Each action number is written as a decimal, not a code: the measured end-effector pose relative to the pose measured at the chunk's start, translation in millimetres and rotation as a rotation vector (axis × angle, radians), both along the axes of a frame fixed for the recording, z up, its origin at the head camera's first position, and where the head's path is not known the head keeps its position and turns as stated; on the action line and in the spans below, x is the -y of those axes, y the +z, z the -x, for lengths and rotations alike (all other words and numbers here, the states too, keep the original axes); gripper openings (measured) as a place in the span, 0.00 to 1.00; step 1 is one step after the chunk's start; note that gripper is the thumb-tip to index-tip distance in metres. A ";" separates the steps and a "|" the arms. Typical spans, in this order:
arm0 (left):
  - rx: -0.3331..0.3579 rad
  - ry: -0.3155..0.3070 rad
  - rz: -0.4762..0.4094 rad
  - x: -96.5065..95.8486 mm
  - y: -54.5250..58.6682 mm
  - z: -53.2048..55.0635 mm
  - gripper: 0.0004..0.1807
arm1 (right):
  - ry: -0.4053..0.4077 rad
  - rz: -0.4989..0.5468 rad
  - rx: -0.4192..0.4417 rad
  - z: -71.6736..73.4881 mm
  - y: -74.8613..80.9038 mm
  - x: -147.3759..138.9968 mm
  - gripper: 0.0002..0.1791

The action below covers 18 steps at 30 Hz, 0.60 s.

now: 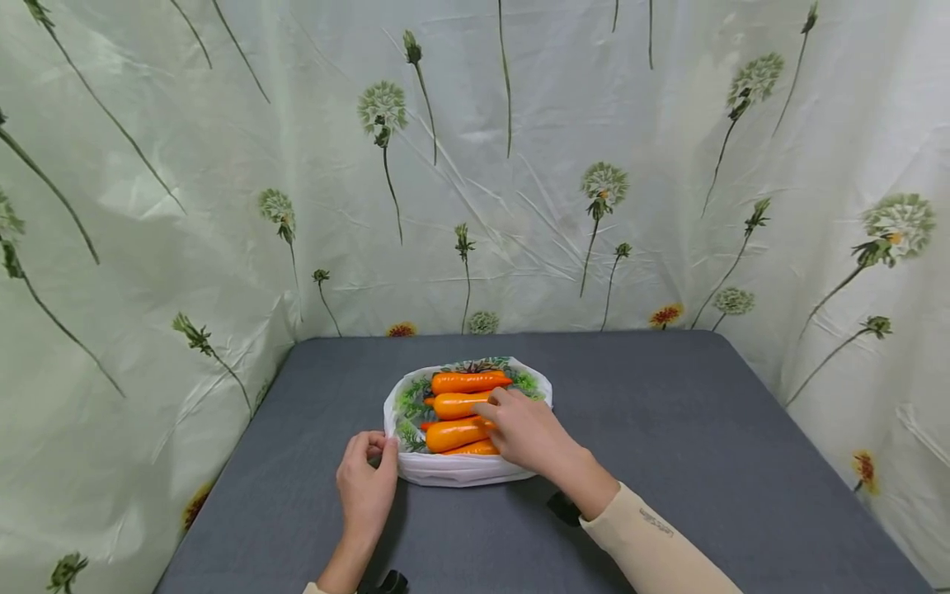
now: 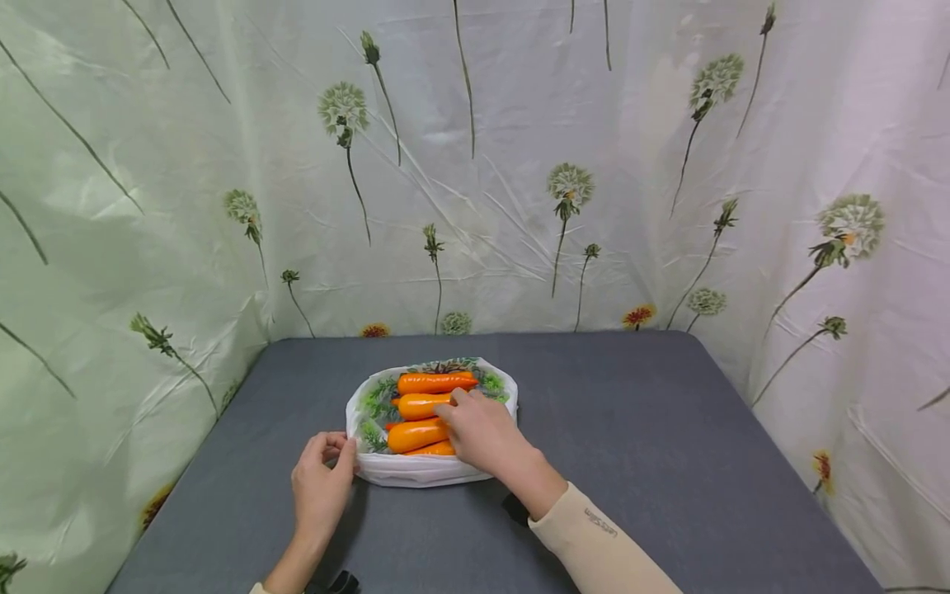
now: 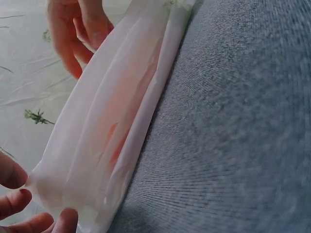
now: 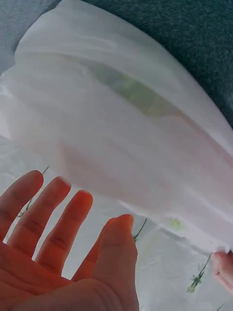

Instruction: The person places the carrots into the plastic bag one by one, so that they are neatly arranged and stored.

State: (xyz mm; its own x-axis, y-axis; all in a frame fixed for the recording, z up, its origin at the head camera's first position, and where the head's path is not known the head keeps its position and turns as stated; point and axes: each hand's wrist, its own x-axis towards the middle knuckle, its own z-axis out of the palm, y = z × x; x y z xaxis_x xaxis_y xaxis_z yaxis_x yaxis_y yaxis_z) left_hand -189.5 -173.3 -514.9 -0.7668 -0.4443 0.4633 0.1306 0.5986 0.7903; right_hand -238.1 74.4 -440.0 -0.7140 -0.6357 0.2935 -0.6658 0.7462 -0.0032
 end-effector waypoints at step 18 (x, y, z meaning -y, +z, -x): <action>-0.167 -0.042 0.323 32.4 39.2 -16.9 0.26 | -0.163 0.239 -0.072 -23.1 15.7 -69.4 0.30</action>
